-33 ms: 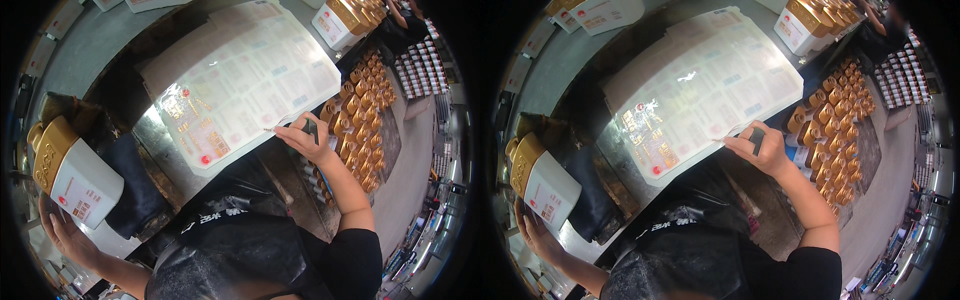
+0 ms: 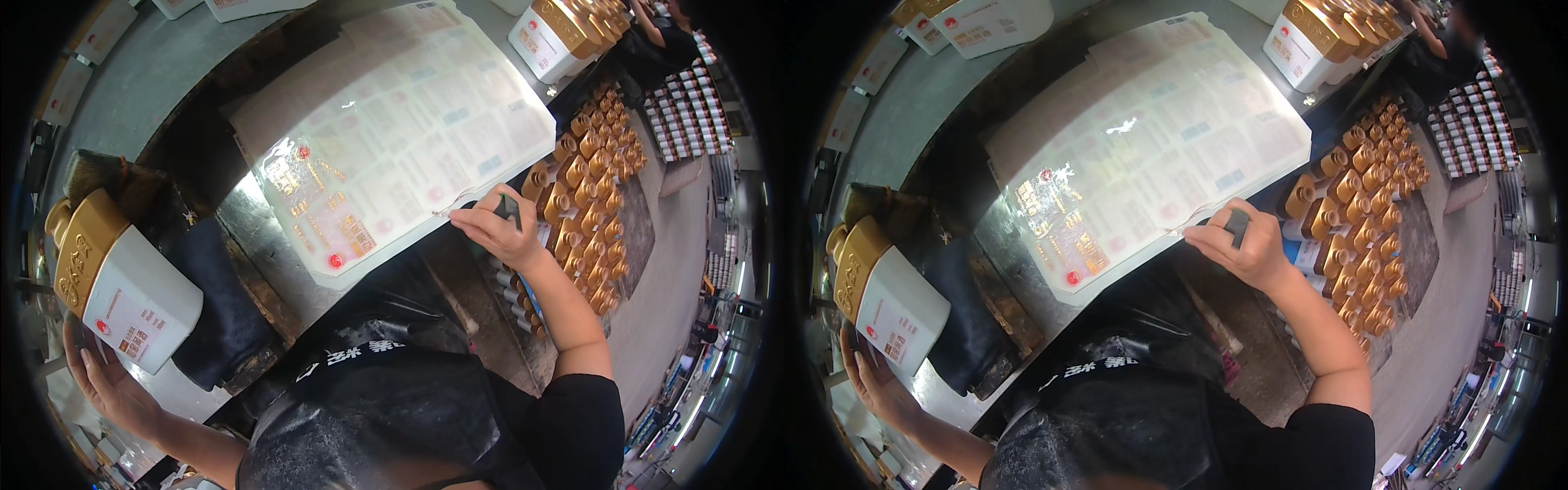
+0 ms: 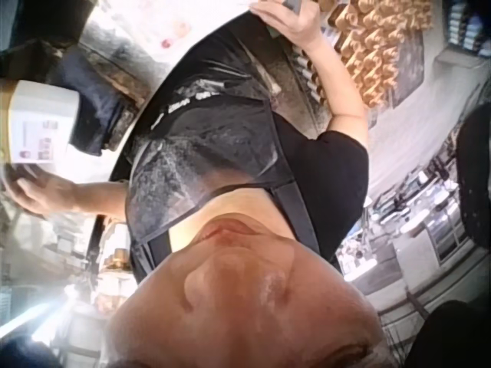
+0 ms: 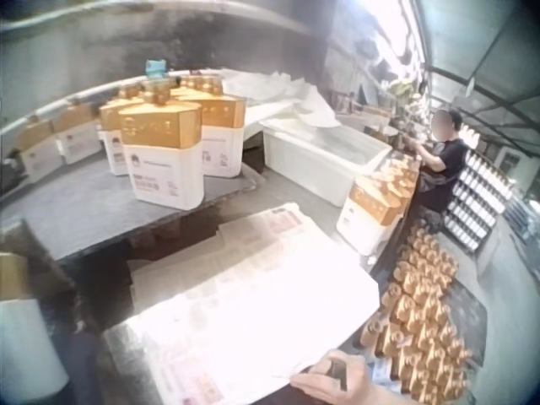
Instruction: The person picks up gold and white bottles from a nearby rack and applies printed labels to their sides using a green plastic squeegee tool. They smooth the labels, trim excess edges, and place the finished bottles onto a metal work surface.
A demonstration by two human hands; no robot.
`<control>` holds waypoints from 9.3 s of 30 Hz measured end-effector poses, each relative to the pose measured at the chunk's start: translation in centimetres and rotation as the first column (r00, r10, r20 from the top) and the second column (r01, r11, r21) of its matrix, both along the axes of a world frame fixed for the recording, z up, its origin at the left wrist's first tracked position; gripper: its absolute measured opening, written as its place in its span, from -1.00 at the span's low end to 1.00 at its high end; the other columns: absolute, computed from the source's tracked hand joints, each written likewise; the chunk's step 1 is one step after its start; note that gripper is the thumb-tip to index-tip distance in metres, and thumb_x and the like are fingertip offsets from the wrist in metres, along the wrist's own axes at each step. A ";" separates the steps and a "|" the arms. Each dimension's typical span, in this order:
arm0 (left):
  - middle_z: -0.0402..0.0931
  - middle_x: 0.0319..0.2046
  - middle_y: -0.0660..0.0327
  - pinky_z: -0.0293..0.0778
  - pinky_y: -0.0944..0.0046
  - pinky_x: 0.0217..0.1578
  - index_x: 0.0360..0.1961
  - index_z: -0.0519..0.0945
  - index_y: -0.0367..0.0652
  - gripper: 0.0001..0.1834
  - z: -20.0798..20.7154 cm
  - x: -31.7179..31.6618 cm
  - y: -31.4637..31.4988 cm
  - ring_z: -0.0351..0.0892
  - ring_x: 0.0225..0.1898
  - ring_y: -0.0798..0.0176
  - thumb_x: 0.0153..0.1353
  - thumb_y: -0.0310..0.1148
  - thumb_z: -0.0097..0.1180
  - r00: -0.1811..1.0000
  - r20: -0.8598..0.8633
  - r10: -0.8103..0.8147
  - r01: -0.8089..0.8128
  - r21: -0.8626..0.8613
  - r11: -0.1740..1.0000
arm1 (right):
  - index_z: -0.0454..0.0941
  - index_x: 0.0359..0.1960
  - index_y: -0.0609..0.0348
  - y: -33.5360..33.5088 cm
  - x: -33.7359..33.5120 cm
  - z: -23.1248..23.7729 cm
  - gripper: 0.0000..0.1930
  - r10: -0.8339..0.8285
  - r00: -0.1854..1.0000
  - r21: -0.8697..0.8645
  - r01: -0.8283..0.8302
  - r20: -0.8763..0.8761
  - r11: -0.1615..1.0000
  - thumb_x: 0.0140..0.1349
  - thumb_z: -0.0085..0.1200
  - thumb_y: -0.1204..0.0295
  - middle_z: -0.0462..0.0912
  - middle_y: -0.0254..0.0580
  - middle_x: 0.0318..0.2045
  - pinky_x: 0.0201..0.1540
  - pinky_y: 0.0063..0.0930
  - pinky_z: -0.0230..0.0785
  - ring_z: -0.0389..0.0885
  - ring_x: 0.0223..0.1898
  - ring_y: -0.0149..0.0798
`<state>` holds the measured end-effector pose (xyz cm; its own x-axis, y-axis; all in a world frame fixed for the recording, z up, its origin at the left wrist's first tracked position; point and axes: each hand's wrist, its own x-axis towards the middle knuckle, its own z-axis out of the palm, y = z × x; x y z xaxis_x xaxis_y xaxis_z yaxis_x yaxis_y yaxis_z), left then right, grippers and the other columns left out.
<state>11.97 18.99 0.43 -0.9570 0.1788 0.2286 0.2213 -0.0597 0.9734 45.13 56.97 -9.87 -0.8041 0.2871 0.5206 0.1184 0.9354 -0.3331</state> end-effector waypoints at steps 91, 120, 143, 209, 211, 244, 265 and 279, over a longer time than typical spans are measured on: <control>0.66 -0.39 0.22 0.17 0.22 0.04 -0.31 0.68 -0.22 -0.73 6.4 -12.9 6.9 0.43 -0.32 0.29 0.05 -0.25 0.36 0.642 -0.130 -0.756 0.553 -0.604 0.574 | 0.60 -0.43 0.29 -10.6 -33.2 19.4 -0.84 0.553 0.771 -0.673 -0.229 0.315 0.703 0.21 0.22 0.42 0.50 -0.49 -0.59 -0.47 -0.72 0.21 0.35 -0.53 -0.67; 0.65 -0.20 0.16 0.34 0.26 0.07 -0.08 0.65 -0.22 -0.67 6.1 -12.5 6.5 0.53 -0.10 0.24 0.10 -0.38 0.28 0.722 -0.206 -0.661 0.495 -0.514 0.700 | 0.57 -0.44 0.30 -10.2 -32.1 19.0 -0.88 0.390 0.906 -0.199 -0.356 0.168 0.913 0.17 0.21 0.50 0.60 -0.27 -0.56 -0.49 -0.64 0.33 0.54 -0.56 -0.49; 0.61 -0.46 0.28 -0.03 -0.14 0.28 -0.05 0.71 0.11 -0.46 8.7 -7.2 8.6 0.51 -0.10 0.08 0.30 0.19 -0.14 0.362 -0.509 -0.781 -0.184 -0.860 0.476 | 0.57 -0.41 0.21 -9.6 -25.2 16.6 -0.92 0.377 0.924 -0.676 -0.237 0.064 0.698 0.14 0.22 0.49 0.53 -0.25 -0.62 -0.51 -0.55 0.31 0.48 -0.61 -0.42; 0.53 -0.22 -0.02 0.48 0.02 -0.10 -0.20 0.59 -0.17 -0.72 9.4 -17.7 16.1 0.54 -0.11 -0.08 0.19 -0.19 0.20 0.526 -0.725 -0.445 -0.290 -0.645 0.707 | 0.54 -0.35 0.19 -1.2 -12.6 11.2 -0.92 0.238 0.968 -0.835 -0.060 0.086 0.547 0.28 0.14 0.46 0.50 -0.43 -0.56 -0.49 -0.59 0.23 0.43 -0.56 -0.48; 0.52 -0.20 0.06 0.46 0.08 -0.09 -0.16 0.58 -0.14 -0.79 9.2 -11.6 7.6 0.55 -0.11 0.01 0.20 -0.32 0.21 0.643 -0.652 -0.403 -0.280 -0.689 0.668 | 0.58 -0.35 0.17 -2.7 -13.6 11.9 -0.96 0.353 0.934 -0.831 -0.147 0.063 0.537 0.29 0.14 0.54 0.37 -0.58 -0.55 -0.46 -0.75 0.05 0.23 -0.51 -0.67; 0.43 0.12 0.09 0.44 0.07 0.13 0.23 0.35 -0.30 -0.26 4.5 28.0 -30.0 0.47 0.12 0.13 0.20 0.01 0.24 0.573 -0.235 0.785 -0.761 0.204 0.616 | 0.28 0.21 0.10 -11.7 -17.9 15.3 -0.64 0.533 0.703 -0.878 -0.314 -0.471 -0.361 0.43 -0.06 0.33 0.29 -0.39 -0.32 -0.31 -0.56 0.30 0.30 -0.35 -0.50; 0.51 -0.09 0.19 0.56 0.30 -0.13 0.13 0.37 -0.21 -0.49 -2.0 1.9 3.1 0.59 -0.12 0.31 0.33 -0.07 0.06 0.884 0.444 -0.146 0.069 0.185 0.980 | 0.63 -0.07 0.19 -1.4 -11.4 7.4 -0.73 0.149 0.883 -0.634 0.193 0.445 0.749 0.29 0.03 0.35 0.63 -0.04 -0.46 -0.29 -0.42 0.39 0.59 -0.41 -0.29; 0.47 0.06 0.13 0.44 0.24 0.06 0.25 0.32 -0.20 -0.41 -3.3 0.1 1.4 0.51 0.04 0.24 0.39 0.02 -0.07 0.918 0.396 0.015 -0.044 0.066 0.997 | 0.49 0.19 -0.17 14.4 -14.8 2.3 -0.56 -0.352 0.803 0.080 0.360 0.481 0.929 0.25 0.02 0.34 0.58 0.05 -0.44 -0.27 -0.12 0.43 0.60 -0.33 0.09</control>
<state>12.12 20.39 -2.91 -0.9766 0.1464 -0.1573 -0.1769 -0.1327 0.9752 30.32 71.41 -7.62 -0.7894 0.6072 0.0903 0.5904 0.7913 -0.1592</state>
